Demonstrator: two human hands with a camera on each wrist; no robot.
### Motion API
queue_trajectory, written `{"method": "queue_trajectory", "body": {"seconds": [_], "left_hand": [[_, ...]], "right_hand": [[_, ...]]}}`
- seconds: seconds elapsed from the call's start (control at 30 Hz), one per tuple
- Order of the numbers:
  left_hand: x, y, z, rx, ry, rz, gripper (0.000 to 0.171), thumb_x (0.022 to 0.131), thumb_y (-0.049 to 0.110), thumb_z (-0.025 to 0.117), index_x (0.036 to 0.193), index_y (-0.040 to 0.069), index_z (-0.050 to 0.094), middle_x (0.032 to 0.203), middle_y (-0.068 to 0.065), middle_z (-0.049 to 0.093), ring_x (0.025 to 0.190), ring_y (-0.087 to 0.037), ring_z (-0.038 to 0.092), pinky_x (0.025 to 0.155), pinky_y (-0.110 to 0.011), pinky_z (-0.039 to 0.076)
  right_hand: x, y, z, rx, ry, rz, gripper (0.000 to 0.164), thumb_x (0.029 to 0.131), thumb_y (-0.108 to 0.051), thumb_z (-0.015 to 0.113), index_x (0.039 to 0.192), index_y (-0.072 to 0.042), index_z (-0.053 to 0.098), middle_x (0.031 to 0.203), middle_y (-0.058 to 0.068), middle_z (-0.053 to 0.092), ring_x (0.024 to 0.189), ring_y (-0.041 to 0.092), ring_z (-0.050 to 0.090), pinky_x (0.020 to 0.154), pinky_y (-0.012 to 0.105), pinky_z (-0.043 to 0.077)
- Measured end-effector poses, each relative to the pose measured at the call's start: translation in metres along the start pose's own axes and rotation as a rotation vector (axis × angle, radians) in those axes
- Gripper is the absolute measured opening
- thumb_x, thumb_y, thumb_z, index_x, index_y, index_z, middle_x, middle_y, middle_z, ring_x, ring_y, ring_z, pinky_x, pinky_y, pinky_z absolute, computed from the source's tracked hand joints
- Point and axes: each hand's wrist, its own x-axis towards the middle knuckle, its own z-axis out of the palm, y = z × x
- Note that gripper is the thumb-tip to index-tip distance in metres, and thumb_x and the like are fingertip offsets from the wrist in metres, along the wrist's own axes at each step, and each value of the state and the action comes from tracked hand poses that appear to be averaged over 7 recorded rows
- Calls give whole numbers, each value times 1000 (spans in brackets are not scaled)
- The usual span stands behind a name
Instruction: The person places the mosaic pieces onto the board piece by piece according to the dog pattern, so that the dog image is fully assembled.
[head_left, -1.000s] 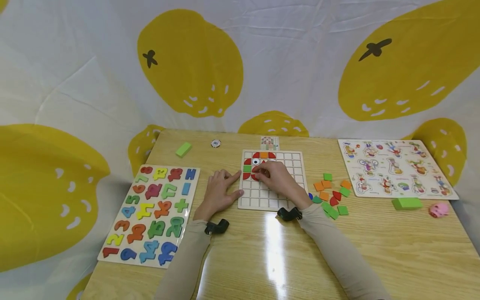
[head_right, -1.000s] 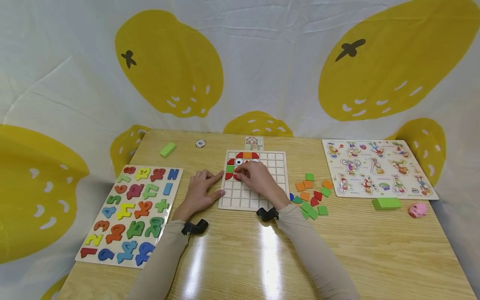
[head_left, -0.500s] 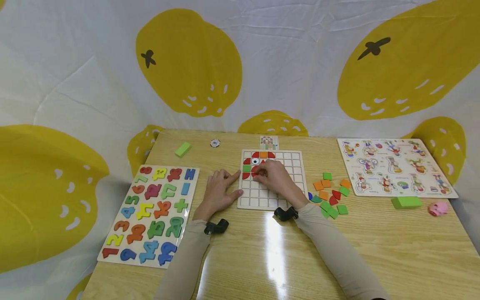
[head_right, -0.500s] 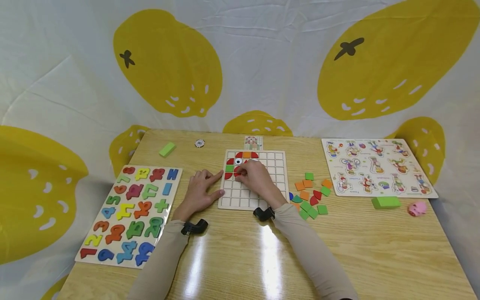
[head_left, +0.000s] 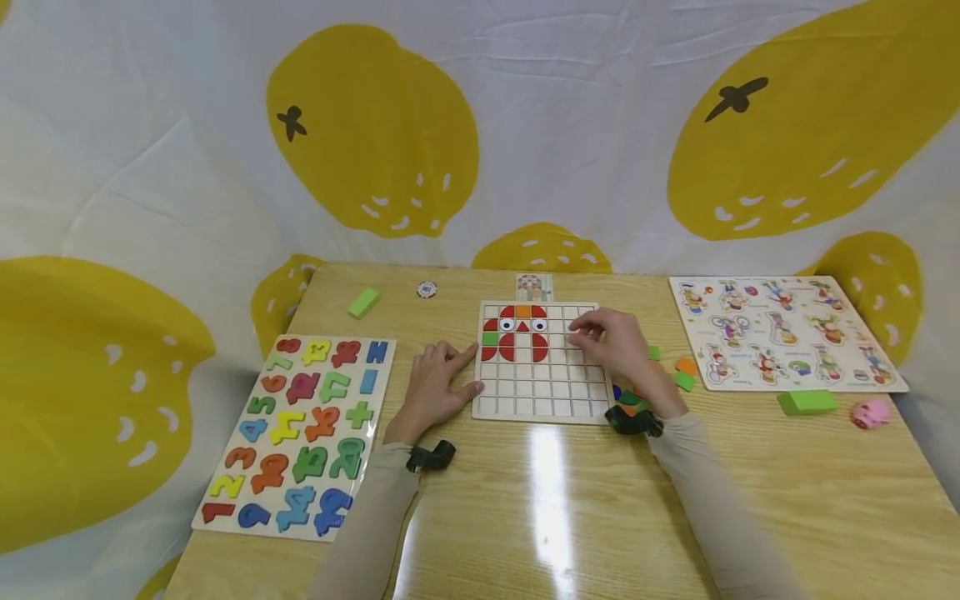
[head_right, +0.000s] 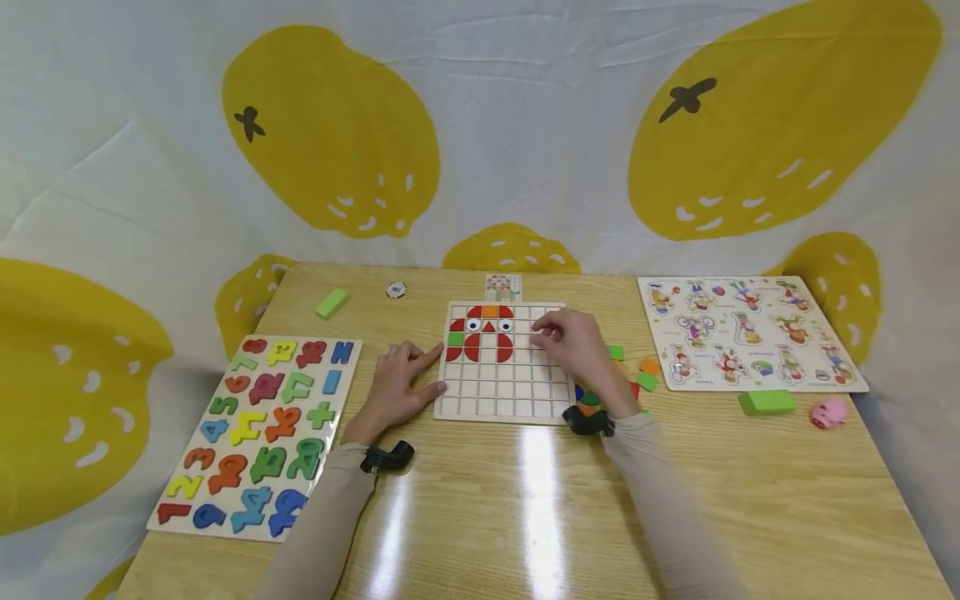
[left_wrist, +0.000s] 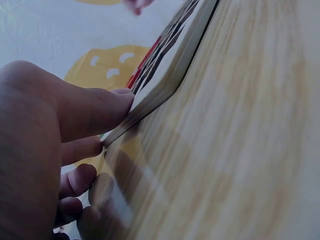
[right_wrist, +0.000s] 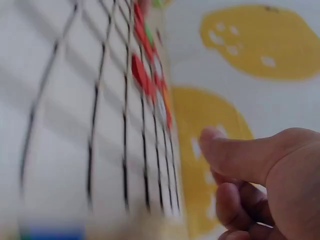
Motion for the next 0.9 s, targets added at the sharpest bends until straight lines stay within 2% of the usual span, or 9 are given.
{"method": "queue_trajectory", "body": {"seconds": [0.13, 0.3, 0.43, 0.7, 0.9], "left_hand": [[-1, 2, -1, -1, 5, 1, 67, 89, 52, 64, 149, 30, 44, 106, -1, 46, 94, -20, 37, 81, -37, 27], [-1, 2, -2, 5, -5, -10, 68, 89, 53, 63, 150, 32, 43, 107, -1, 47, 96, -20, 38, 81, -36, 26], [-1, 3, -1, -4, -8, -5, 67, 89, 53, 63, 150, 32, 42, 106, -2, 46, 94, -21, 36, 80, -36, 25], [-1, 0, 1, 2, 3, 2, 67, 89, 54, 63, 149, 33, 42, 104, -1, 46, 91, -20, 36, 78, -35, 24], [0, 1, 0, 7, 10, 21, 67, 89, 54, 63, 149, 33, 44, 104, -2, 47, 91, -21, 36, 77, -36, 24]], "right_hand": [[-26, 38, -43, -100, -27, 95, 21, 88, -16, 75, 107, -7, 75, 88, 5, 69, 77, 20, 62, 69, 35, 48], [-51, 70, -69, -180, -103, 126, 26, 87, -14, 75, 113, -8, 74, 92, 8, 69, 79, 21, 62, 73, 41, 47], [-58, 80, -74, -186, -106, 126, 27, 88, -10, 74, 115, -6, 73, 97, 12, 68, 79, 21, 59, 73, 40, 45], [-58, 79, -71, -192, -107, 168, 25, 88, -14, 74, 111, -3, 71, 95, 13, 66, 78, 22, 58, 72, 39, 45], [-67, 75, -70, -168, -62, 100, 32, 85, -13, 78, 116, -6, 70, 95, 11, 66, 79, 21, 61, 71, 39, 47]]}}
